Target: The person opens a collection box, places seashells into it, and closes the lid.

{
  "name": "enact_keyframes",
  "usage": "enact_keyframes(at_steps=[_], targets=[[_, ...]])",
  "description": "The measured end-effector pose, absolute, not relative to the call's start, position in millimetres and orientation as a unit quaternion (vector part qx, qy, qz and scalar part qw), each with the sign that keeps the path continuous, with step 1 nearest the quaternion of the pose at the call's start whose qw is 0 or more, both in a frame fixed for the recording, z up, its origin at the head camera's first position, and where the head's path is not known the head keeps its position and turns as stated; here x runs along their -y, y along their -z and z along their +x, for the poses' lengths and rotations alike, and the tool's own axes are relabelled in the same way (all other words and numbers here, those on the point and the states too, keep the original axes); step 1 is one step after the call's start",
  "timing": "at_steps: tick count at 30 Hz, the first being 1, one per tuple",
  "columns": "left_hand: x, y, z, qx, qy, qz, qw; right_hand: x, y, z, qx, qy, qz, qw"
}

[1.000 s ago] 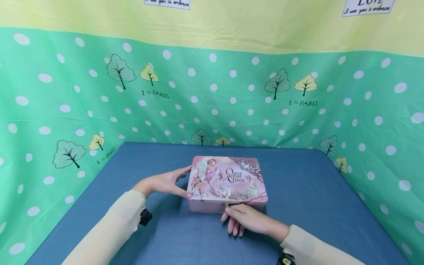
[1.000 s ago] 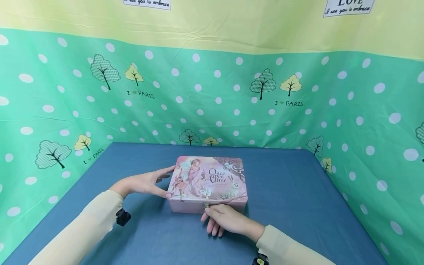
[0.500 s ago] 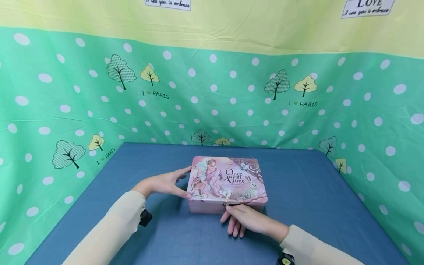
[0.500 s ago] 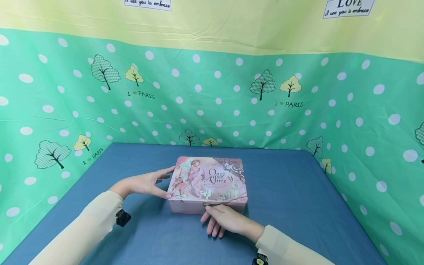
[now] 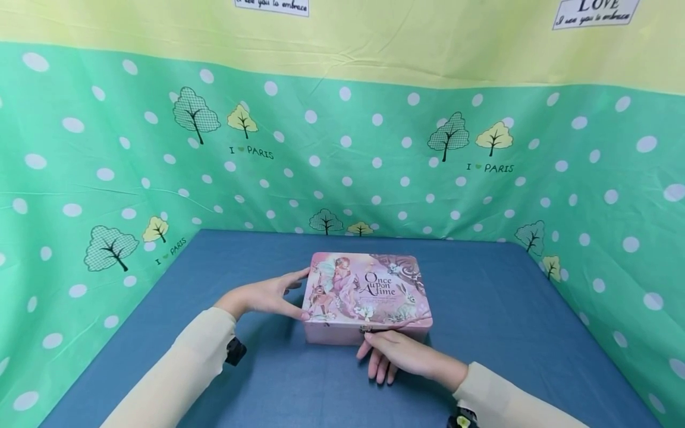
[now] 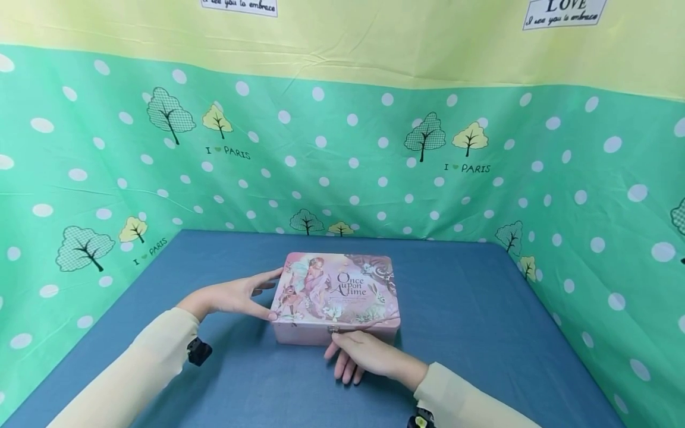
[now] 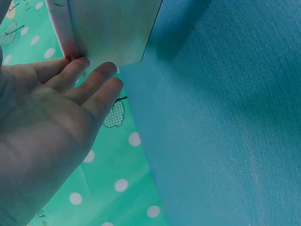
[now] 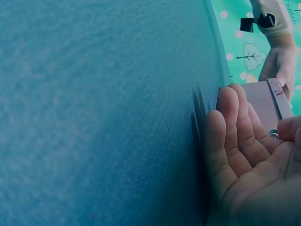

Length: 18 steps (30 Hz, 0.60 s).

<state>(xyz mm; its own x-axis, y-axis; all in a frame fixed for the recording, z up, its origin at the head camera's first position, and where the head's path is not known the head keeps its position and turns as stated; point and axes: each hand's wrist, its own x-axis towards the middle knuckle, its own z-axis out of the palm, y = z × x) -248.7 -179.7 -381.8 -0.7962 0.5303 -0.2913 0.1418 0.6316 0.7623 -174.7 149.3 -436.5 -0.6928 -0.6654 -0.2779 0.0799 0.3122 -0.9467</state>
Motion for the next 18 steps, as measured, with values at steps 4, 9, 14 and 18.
enact_keyframes(at_steps=[4,9,14,18], targets=[[180,382,-249,-0.869,-0.381,0.190,0.253,-150,433,-175,-0.740,0.543,-0.212,0.335],[179,381,-249,-0.868,-0.383,0.192,0.251,-153,425,-174,-0.752,0.526,-0.226,0.327],[179,383,-249,-0.867,-0.385,0.192,0.252,-157,410,-172,-0.761,0.514,-0.237,0.317],[179,383,-249,-0.866,-0.386,0.193,0.253,-162,396,-173,-0.772,0.504,-0.247,0.299]])
